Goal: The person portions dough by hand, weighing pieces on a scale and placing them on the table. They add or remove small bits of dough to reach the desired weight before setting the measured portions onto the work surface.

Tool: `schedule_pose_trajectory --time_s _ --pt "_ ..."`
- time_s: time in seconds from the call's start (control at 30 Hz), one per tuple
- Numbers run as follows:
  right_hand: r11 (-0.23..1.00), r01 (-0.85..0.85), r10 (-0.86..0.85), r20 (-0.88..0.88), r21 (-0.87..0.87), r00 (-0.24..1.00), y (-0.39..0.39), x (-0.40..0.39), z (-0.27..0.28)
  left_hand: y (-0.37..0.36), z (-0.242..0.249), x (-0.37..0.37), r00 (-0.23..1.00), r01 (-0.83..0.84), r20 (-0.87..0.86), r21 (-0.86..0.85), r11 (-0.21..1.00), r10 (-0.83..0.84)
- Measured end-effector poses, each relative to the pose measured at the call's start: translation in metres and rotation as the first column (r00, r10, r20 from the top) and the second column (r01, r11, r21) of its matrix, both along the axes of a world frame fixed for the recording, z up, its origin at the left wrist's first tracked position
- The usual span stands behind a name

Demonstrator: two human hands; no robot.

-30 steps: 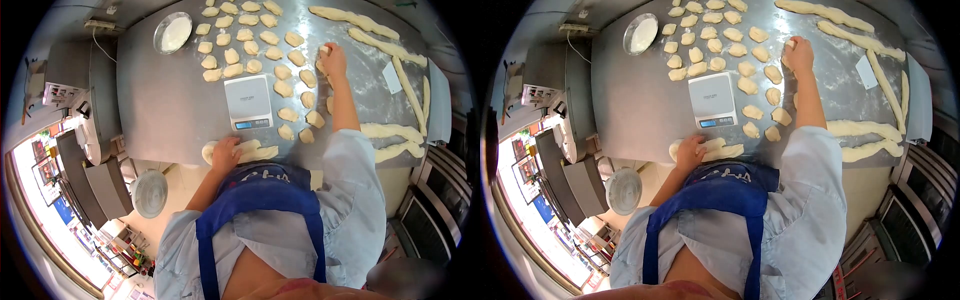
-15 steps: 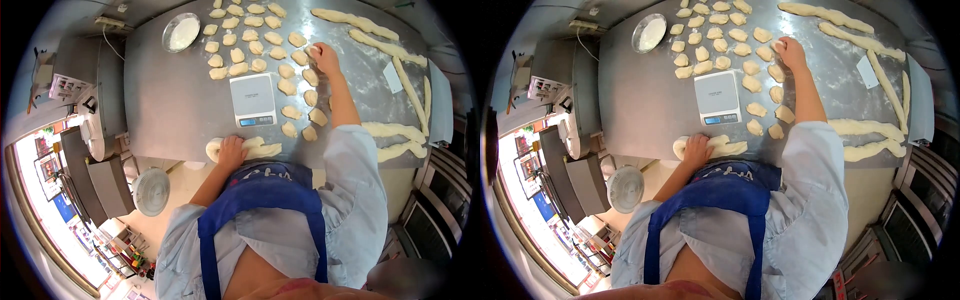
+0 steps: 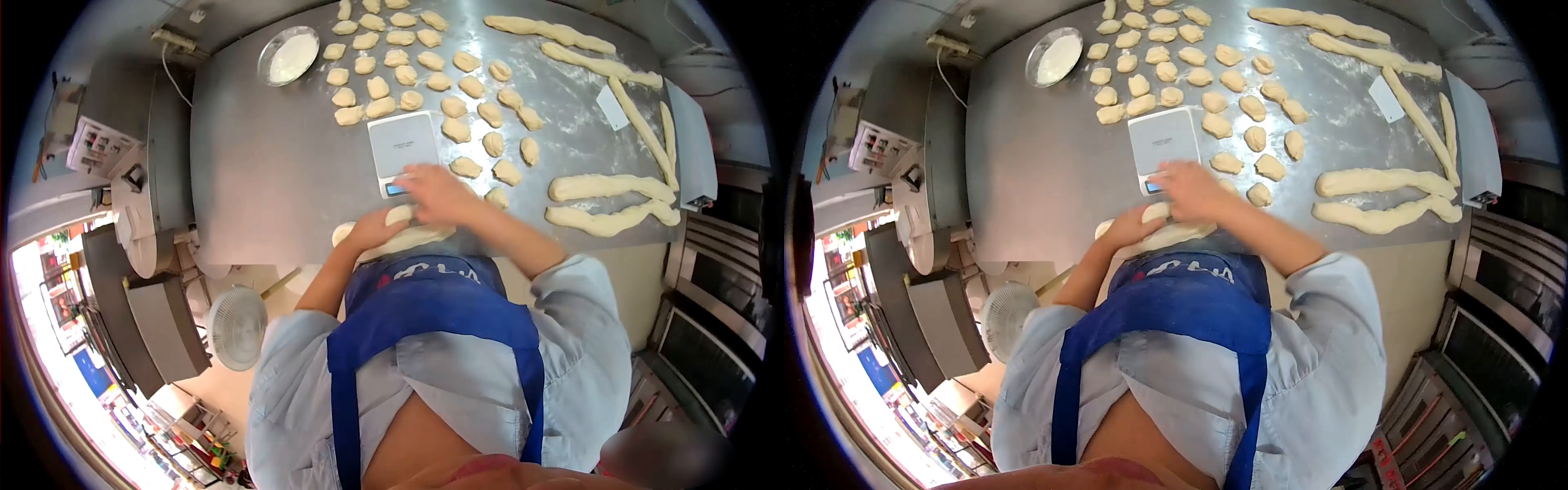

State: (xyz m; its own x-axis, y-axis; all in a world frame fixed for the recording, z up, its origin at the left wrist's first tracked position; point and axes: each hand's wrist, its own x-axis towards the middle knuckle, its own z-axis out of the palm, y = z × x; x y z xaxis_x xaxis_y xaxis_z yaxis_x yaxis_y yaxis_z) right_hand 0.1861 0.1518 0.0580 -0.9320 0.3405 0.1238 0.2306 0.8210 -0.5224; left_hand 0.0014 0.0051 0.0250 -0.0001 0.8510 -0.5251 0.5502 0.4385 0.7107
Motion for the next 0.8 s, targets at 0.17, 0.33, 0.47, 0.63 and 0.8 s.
schedule_pose_trajectory --time_s 0.17,0.33,0.47,0.63,0.8 --pt "0.989 0.065 -0.07 -0.036 -0.134 0.997 -0.043 -0.027 -0.03 0.023 0.016 -0.009 0.991 0.081 0.11 -0.043 0.996 -0.076" --pt "0.959 0.188 -0.169 0.106 -0.21 0.98 -0.038 -0.014 -0.03 0.005 -0.016 -0.014 1.0 -0.01 0.004 0.182 0.983 0.009" --pt "0.991 0.137 -0.136 0.185 0.01 0.973 -0.048 -0.013 -0.023 -0.001 -0.057 -0.001 0.998 -0.053 0.04 0.391 0.919 0.041" --pt "0.993 -0.036 0.002 0.298 0.109 0.955 -0.046 -0.022 -0.016 0.023 0.007 -0.017 0.955 0.25 0.21 -0.19 0.949 -0.209" --pt "0.989 -0.096 0.047 0.383 0.11 0.923 -0.044 -0.03 -0.004 0.049 -0.013 -0.002 0.947 0.32 0.132 -0.291 0.901 -0.294"
